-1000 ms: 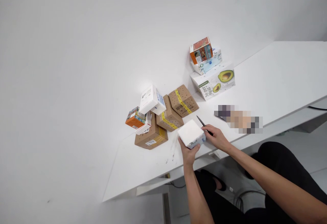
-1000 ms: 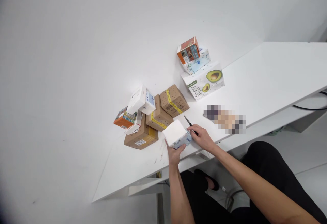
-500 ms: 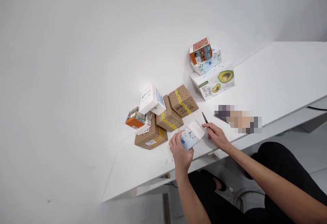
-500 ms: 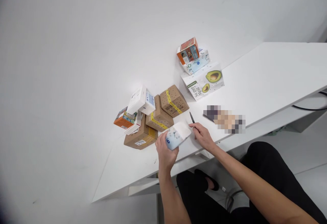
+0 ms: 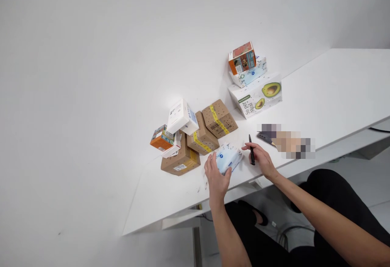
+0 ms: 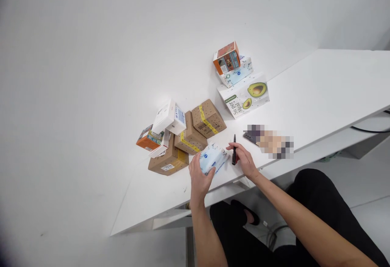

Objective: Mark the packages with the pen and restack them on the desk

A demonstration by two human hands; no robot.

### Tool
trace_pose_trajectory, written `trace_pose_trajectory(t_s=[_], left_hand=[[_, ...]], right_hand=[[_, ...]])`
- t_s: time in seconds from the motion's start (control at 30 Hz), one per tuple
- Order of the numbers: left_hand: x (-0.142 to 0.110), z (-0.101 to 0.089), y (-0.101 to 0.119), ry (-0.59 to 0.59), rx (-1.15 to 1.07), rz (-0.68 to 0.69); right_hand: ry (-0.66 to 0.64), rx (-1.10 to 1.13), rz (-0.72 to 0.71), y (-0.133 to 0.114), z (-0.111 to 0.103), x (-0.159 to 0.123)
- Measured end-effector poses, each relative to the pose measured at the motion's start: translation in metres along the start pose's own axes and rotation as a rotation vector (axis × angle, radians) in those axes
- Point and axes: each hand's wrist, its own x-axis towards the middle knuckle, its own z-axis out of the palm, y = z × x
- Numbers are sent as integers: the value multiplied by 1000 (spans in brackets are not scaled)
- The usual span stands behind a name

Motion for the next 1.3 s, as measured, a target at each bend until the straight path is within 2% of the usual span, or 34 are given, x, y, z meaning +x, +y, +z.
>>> trace_pose_trajectory(t_s=[0.2,0.37,0.5,0.6,0.73,0.87,0.97,1.03,1.17,1.3], left_hand=[[4,3,1,44,20,37],[-6,17,7,170,95,167],[-30,29,14,180,116,245],[-39,30,16,244,65,232],[-27,23,18,420,-17,214],[1,14,22,516,-53,230],[20,12,24,479,-77,165],[26,14,23,413,-78,93],[25,22,21,224,14,-32],[20,26,20,173,41,-103]], right_hand=[[-27,-36,-69,4,4,1],[139,-142,-160,-1,7,-2],[250,-113,-101,-9,8,-4],[270,-76,-51,-10,9,-2],[315,17,-29,-17,8,5],[313,43,-91,-49,20,15],[228,-34,-118,-77,44,21],[164,-60,-104,-86,63,25],[27,-140,10,-71,84,29],[-111,-371,61,-50,81,31]])
